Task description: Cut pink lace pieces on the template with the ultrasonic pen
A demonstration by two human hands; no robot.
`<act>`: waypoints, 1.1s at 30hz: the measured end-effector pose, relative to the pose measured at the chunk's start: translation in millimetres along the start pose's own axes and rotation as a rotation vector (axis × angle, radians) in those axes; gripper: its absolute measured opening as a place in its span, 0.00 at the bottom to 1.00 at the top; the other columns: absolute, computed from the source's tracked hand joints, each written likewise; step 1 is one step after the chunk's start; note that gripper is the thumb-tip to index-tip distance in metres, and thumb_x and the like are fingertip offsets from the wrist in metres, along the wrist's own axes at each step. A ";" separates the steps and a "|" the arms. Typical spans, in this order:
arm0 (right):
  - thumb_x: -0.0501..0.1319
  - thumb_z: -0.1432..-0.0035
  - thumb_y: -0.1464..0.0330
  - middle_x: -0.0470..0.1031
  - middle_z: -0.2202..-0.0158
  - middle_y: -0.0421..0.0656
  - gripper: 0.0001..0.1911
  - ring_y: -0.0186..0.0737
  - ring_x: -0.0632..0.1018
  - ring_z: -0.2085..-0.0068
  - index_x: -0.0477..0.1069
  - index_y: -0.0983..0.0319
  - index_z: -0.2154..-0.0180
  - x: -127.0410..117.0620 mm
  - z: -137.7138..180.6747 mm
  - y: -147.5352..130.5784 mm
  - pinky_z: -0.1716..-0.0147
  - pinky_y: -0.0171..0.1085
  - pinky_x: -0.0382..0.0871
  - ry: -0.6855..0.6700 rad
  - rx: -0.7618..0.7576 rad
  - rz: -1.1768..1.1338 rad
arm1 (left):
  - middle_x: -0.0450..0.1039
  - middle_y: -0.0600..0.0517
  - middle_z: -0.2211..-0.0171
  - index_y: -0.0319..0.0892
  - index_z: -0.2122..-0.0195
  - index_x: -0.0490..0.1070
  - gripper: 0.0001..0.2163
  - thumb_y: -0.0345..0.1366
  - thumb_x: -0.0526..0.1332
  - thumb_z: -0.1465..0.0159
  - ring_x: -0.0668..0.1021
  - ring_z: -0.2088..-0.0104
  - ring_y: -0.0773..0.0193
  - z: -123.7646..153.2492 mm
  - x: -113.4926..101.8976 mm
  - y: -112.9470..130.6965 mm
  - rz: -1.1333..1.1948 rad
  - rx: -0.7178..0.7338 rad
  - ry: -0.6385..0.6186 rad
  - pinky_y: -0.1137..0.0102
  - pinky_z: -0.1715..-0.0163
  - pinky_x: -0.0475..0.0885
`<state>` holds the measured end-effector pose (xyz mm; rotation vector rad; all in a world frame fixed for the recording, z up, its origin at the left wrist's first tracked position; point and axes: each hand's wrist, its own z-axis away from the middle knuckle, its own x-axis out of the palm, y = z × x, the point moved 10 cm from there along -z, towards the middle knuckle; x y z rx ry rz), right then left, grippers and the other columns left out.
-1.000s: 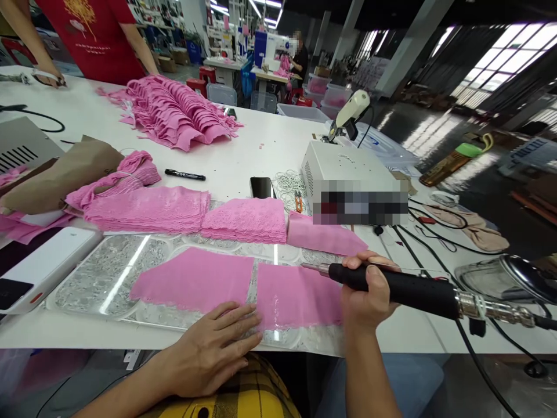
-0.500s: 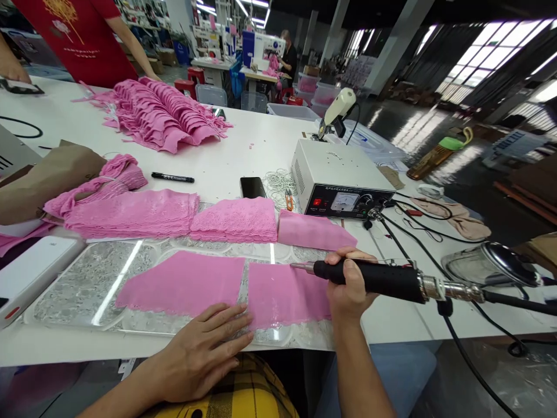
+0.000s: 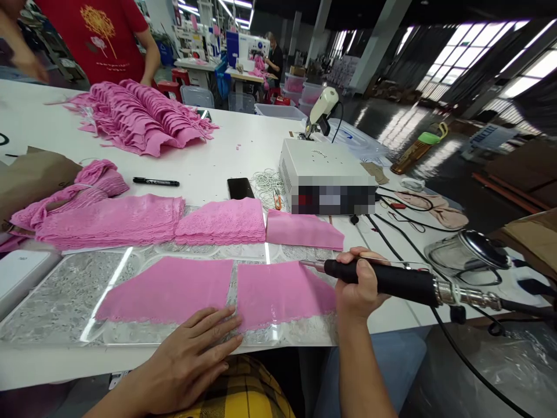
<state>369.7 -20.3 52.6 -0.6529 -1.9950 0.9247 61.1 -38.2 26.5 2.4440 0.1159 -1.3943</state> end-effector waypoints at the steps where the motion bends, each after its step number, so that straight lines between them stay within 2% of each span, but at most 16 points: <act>1: 0.59 0.58 0.70 0.71 0.74 0.36 0.03 0.31 0.70 0.78 0.67 0.61 0.74 0.6 0.4 -0.1 0.75 0.37 0.68 -0.001 -0.006 0.002 | 0.76 0.45 0.45 0.40 0.44 0.70 0.16 0.31 0.58 0.33 0.73 0.39 0.55 0.9 1.1 0.1 -0.004 0.003 -0.005 0.60 0.40 0.68; 13: 0.63 0.57 0.68 0.70 0.73 0.38 0.06 0.32 0.71 0.77 0.66 0.61 0.74 4.3 -1.3 1.2 0.75 0.38 0.70 -0.015 0.002 -0.010 | 0.72 0.46 0.41 0.41 0.40 0.69 0.19 0.30 0.56 0.32 0.71 0.38 0.53 5.2 8.4 0.1 -0.099 0.058 -0.067 0.59 0.42 0.71; 22: 0.60 0.57 0.68 0.69 0.73 0.38 0.06 0.30 0.69 0.77 0.64 0.61 0.73 -30.8 -6.0 -14.6 0.73 0.37 0.69 0.060 0.002 0.017 | 0.70 0.46 0.39 0.42 0.39 0.68 0.20 0.30 0.56 0.32 0.69 0.36 0.53 6.4 10.1 -0.5 -0.126 0.080 -0.079 0.60 0.40 0.70; 28: 0.61 0.57 0.68 0.70 0.72 0.39 0.06 0.31 0.70 0.77 0.66 0.62 0.73 -30.6 -3.1 -15.0 0.74 0.37 0.69 0.038 -0.002 0.022 | 0.70 0.47 0.39 0.41 0.39 0.68 0.20 0.29 0.56 0.32 0.70 0.37 0.53 8.0 11.4 -0.1 -0.152 0.088 -0.079 0.59 0.42 0.71; 33: 0.61 0.58 0.69 0.71 0.74 0.37 0.05 0.32 0.71 0.77 0.67 0.61 0.74 -27.3 -1.9 -13.5 0.74 0.38 0.69 0.034 -0.001 0.017 | 0.70 0.48 0.39 0.42 0.39 0.68 0.20 0.29 0.55 0.32 0.70 0.37 0.53 8.6 11.4 -0.1 -0.153 0.087 -0.070 0.60 0.41 0.70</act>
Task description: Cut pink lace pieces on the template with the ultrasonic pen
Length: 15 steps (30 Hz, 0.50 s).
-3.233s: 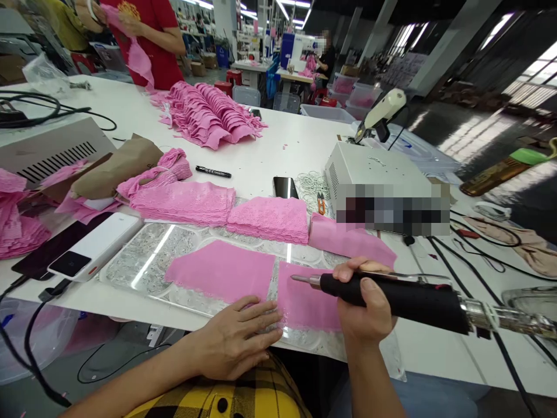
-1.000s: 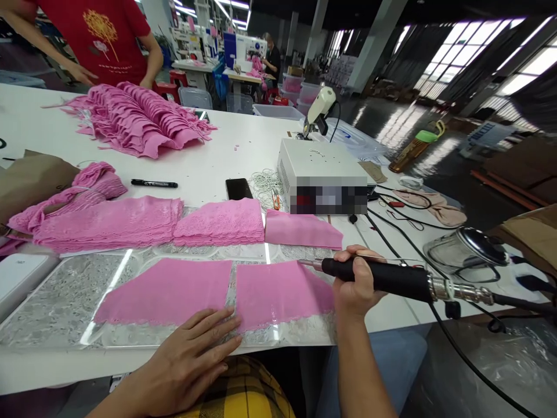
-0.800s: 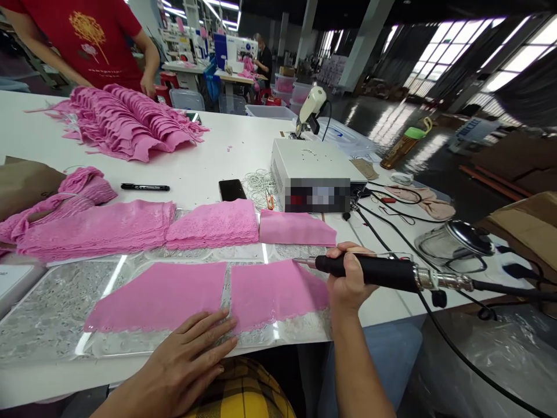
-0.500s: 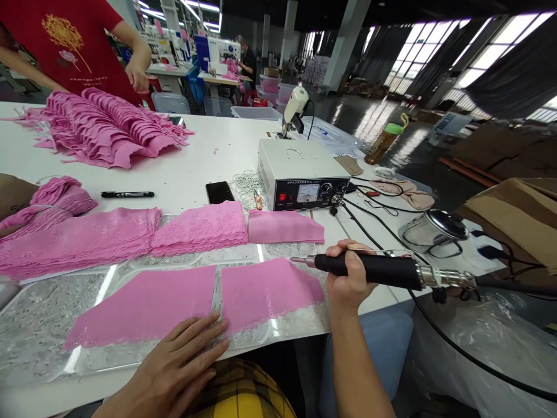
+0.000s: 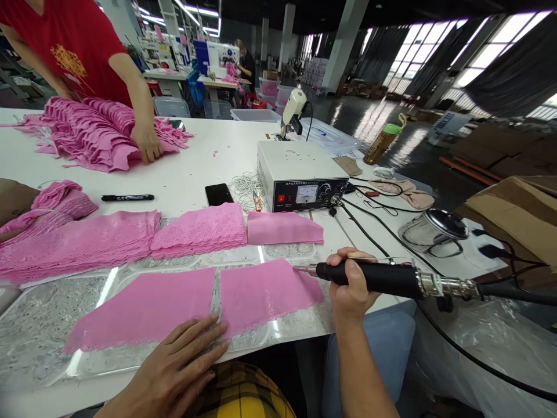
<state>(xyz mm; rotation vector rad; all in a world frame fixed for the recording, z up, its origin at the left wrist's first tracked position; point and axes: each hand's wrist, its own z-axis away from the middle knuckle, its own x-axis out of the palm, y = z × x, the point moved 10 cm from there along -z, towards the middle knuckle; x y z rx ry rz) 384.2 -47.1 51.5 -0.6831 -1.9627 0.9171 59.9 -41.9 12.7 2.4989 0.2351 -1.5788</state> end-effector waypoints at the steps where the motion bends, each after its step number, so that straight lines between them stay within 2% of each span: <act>1: 0.61 0.58 0.69 0.71 0.74 0.37 0.05 0.32 0.71 0.77 0.67 0.61 0.75 1.0 0.1 0.1 0.74 0.38 0.70 -0.008 0.000 0.000 | 0.70 0.48 0.39 0.42 0.39 0.68 0.20 0.29 0.55 0.32 0.70 0.37 0.53 0.0 0.0 -0.2 0.002 -0.001 0.003 0.60 0.40 0.70; 6: 0.62 0.57 0.68 0.72 0.74 0.37 0.05 0.32 0.71 0.77 0.67 0.61 0.74 0.6 -1.5 -0.7 0.74 0.38 0.70 -0.019 0.007 0.003 | 0.68 0.48 0.38 0.43 0.38 0.68 0.21 0.28 0.56 0.33 0.67 0.35 0.55 0.7 0.9 -1.4 0.002 0.006 -0.008 0.63 0.37 0.65; 11: 0.60 0.59 0.69 0.70 0.74 0.38 0.05 0.31 0.70 0.78 0.66 0.61 0.75 -23.9 -5.6 -11.0 0.75 0.37 0.69 0.084 -0.009 0.006 | 0.66 0.50 0.36 0.43 0.38 0.67 0.21 0.29 0.56 0.33 0.64 0.33 0.55 0.8 1.0 0.2 -0.024 0.038 -0.015 0.63 0.35 0.62; 15: 0.60 0.61 0.68 0.69 0.75 0.38 0.06 0.32 0.69 0.78 0.66 0.61 0.75 -35.9 -6.1 -16.0 0.76 0.37 0.68 0.106 0.009 0.040 | 0.68 0.50 0.38 0.45 0.38 0.68 0.21 0.29 0.55 0.32 0.65 0.34 0.56 0.4 0.8 -2.1 0.015 -0.016 0.002 0.62 0.35 0.64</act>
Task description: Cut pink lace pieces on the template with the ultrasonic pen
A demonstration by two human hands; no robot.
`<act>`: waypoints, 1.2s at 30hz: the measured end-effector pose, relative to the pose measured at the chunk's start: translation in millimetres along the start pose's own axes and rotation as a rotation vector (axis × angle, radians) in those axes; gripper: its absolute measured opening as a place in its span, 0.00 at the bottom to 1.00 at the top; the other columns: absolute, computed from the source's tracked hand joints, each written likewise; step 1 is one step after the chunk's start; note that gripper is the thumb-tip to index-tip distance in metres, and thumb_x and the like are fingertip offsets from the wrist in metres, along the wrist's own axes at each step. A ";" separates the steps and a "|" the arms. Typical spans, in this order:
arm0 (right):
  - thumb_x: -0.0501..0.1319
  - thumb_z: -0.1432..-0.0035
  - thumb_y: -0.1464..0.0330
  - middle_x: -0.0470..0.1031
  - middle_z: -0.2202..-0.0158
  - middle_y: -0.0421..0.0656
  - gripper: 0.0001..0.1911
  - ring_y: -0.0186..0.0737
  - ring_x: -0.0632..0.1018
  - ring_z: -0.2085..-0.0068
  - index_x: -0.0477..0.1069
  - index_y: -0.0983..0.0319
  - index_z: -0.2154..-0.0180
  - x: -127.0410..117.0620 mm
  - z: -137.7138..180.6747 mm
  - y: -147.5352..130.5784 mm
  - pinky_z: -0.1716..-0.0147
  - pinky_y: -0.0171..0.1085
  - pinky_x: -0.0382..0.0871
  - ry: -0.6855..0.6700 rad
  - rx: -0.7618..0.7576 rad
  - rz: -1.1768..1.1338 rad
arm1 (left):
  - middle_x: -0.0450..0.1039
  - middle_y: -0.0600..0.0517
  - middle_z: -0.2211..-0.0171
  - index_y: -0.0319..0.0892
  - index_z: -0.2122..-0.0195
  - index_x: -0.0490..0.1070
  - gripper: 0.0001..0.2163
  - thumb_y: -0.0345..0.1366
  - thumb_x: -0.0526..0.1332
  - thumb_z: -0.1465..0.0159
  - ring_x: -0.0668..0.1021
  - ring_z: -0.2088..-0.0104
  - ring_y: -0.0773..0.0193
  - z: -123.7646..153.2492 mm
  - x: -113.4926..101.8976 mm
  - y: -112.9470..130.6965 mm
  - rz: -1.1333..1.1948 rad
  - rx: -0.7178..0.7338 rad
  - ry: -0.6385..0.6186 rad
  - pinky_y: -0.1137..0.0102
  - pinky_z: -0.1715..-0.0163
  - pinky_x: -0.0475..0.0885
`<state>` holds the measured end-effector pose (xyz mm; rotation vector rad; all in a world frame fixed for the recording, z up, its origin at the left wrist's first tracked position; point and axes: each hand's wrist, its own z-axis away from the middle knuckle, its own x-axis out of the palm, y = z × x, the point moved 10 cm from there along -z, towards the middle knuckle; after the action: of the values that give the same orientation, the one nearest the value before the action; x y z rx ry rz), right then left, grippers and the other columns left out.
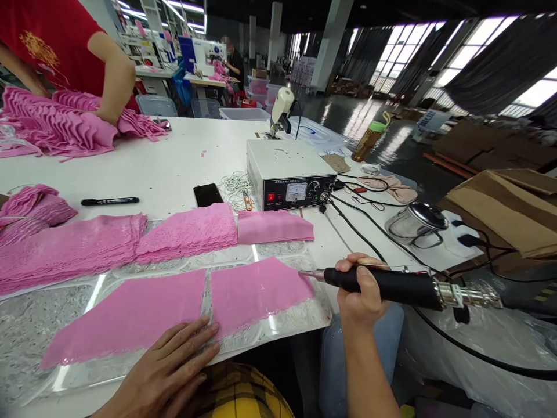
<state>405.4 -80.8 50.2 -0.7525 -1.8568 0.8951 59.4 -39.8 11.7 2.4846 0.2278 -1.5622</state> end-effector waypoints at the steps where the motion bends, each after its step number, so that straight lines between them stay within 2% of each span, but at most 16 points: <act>1: 0.60 0.61 0.68 0.69 0.74 0.38 0.06 0.32 0.69 0.78 0.66 0.61 0.76 -0.8 0.3 -0.6 0.76 0.37 0.68 -0.001 0.002 0.007 | 0.69 0.49 0.38 0.45 0.38 0.68 0.20 0.29 0.54 0.31 0.66 0.34 0.56 0.1 -0.1 -1.2 0.010 -0.023 0.006 0.62 0.35 0.64; 12: 0.62 0.59 0.67 0.69 0.74 0.37 0.07 0.32 0.71 0.77 0.65 0.61 0.75 8.4 2.3 1.9 0.74 0.38 0.70 -0.073 -0.008 0.013 | 0.70 0.50 0.39 0.45 0.40 0.69 0.19 0.29 0.55 0.31 0.66 0.35 0.57 0.2 -0.7 -1.6 0.018 -0.022 0.018 0.64 0.35 0.63; 18: 0.61 0.60 0.67 0.69 0.74 0.37 0.07 0.32 0.70 0.77 0.65 0.61 0.74 -12.4 -2.1 -6.7 0.76 0.37 0.68 0.023 -0.040 0.007 | 0.69 0.50 0.38 0.46 0.39 0.69 0.20 0.29 0.54 0.31 0.66 0.34 0.57 1.3 1.0 -1.9 0.010 -0.032 0.009 0.63 0.36 0.63; 21: 0.61 0.60 0.67 0.68 0.73 0.38 0.07 0.32 0.70 0.77 0.65 0.62 0.75 -20.0 -3.1 -11.9 0.76 0.37 0.68 0.027 -0.054 0.031 | 0.68 0.50 0.38 0.46 0.39 0.68 0.20 0.29 0.55 0.31 0.66 0.34 0.56 1.4 1.2 -2.5 0.008 -0.025 0.003 0.62 0.36 0.64; 36: 0.62 0.59 0.68 0.68 0.73 0.37 0.07 0.32 0.70 0.77 0.65 0.61 0.75 -19.2 -3.0 -9.1 0.75 0.37 0.68 -0.004 -0.025 0.033 | 0.67 0.51 0.37 0.45 0.38 0.68 0.21 0.29 0.56 0.32 0.65 0.34 0.57 0.2 0.3 -1.3 -0.005 0.015 0.006 0.64 0.34 0.59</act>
<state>414.5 -100.2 49.7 -0.7987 -1.8670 0.8965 59.0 -38.6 11.3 2.5023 0.2242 -1.5637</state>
